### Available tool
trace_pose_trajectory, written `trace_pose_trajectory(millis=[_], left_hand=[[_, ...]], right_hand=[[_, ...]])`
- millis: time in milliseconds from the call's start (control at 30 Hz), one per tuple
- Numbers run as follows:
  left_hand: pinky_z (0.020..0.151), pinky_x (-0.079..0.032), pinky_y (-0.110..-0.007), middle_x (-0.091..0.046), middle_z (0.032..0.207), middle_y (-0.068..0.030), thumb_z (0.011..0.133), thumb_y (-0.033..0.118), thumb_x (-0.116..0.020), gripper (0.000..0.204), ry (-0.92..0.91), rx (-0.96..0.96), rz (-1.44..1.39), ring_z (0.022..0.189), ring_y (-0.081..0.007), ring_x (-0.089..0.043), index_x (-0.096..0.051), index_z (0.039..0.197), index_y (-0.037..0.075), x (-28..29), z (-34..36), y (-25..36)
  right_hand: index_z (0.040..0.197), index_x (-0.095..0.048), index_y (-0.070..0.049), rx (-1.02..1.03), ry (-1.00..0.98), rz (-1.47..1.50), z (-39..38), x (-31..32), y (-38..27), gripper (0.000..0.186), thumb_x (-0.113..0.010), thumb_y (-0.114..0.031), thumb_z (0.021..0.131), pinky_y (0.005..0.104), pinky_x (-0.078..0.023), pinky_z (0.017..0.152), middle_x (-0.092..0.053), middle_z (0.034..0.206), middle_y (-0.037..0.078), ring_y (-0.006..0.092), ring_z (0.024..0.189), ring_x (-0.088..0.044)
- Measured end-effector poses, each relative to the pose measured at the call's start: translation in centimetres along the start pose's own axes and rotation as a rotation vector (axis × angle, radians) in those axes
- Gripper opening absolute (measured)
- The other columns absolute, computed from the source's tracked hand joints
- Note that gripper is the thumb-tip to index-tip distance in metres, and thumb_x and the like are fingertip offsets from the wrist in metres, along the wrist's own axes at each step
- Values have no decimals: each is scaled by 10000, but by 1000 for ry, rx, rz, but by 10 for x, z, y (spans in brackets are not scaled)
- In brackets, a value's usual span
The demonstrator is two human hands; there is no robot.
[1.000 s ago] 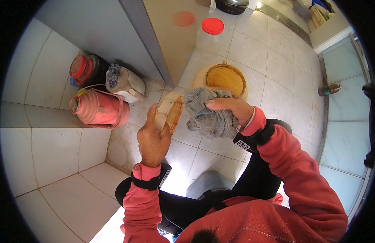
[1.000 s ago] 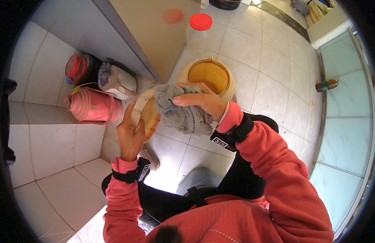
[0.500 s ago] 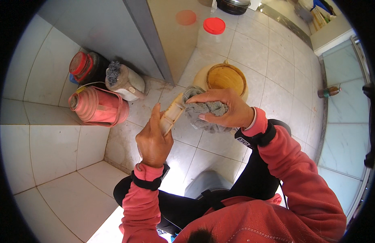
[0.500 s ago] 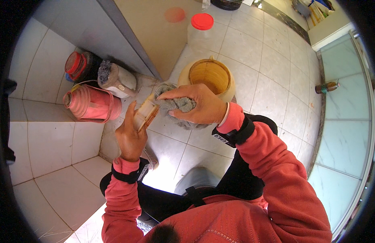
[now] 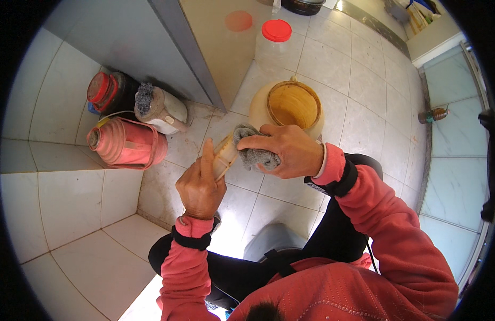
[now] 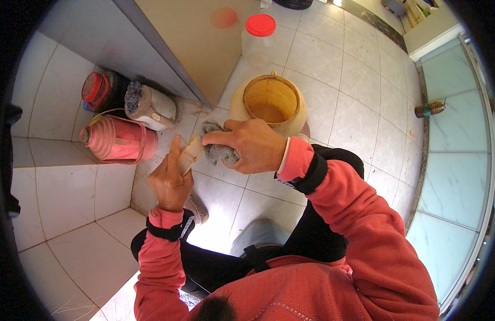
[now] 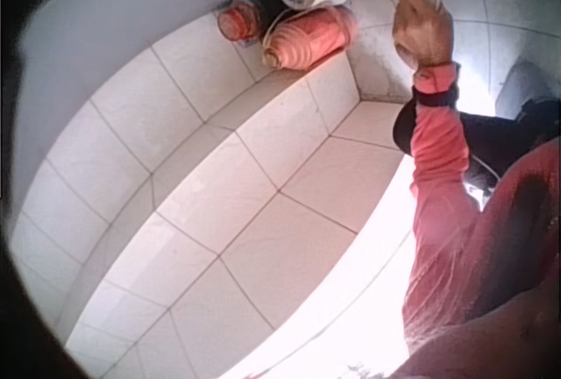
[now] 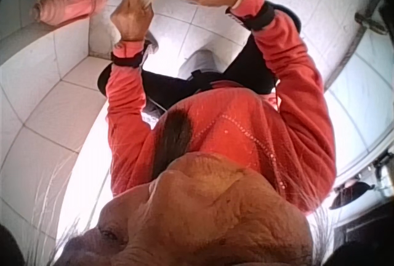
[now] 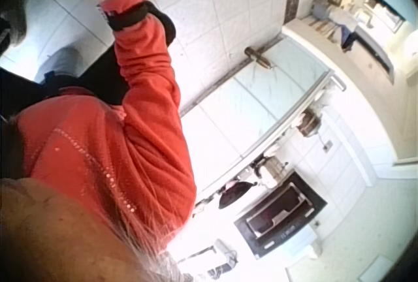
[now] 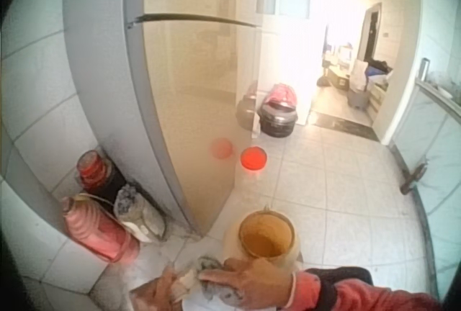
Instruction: The person sits on the floor and cleans a large beige plastic container and its lid using a grey cloth. They wipe the inside and outside of the container and the lid, then place the lid back on the container.
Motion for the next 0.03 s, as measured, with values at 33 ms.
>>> trace_pose_trajectory(millis=[33], left_hand=[[560, -514, -332, -641, 791, -95, 575, -41, -647, 733, -25, 9, 8, 615, -260, -624, -506, 1292, 21, -2, -1, 0]], right_hand=[[1248, -573, -210, 0, -6, -9, 0, -1, 1, 587, -747, -153, 691, 363, -483, 615, -565, 827, 111, 299, 674, -586]])
Point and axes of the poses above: each hand's wrist, its own z-axis towards the middle knuckle, its own x-axis out of the back of the hand, y = z × x, the point moved 9 cm from there along z, towards the middle knuckle
